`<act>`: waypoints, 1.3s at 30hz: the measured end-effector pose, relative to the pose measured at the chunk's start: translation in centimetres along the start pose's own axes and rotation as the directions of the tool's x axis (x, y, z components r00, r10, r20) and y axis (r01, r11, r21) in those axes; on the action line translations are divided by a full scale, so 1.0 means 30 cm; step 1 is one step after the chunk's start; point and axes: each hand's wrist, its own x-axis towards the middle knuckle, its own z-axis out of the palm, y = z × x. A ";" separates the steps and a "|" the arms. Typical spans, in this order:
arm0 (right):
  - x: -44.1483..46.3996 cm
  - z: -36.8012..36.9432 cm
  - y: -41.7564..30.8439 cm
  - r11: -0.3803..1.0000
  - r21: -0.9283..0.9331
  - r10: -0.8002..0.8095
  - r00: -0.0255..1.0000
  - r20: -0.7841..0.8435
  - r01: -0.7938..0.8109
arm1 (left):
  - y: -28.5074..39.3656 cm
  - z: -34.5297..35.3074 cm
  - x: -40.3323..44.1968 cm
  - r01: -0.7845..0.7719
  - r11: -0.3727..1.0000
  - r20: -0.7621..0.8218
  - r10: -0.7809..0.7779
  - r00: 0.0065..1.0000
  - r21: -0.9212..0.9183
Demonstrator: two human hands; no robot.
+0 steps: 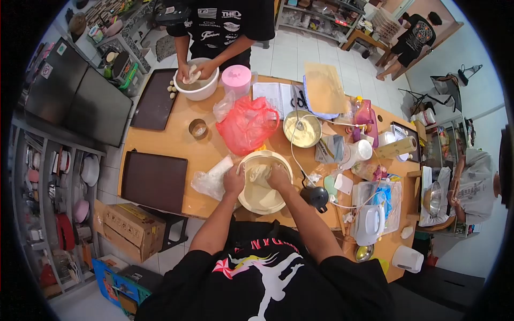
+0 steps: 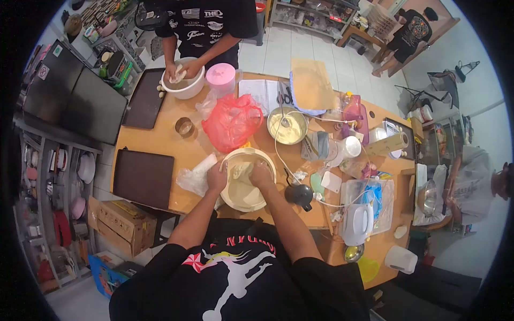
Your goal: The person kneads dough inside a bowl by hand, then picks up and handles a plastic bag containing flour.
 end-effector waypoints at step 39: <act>-0.304 -0.010 -0.011 0.940 0.052 -0.338 0.941 0.031 0.336 | 0.003 -0.009 -0.005 -0.079 0.997 0.032 0.079 0.996 -0.012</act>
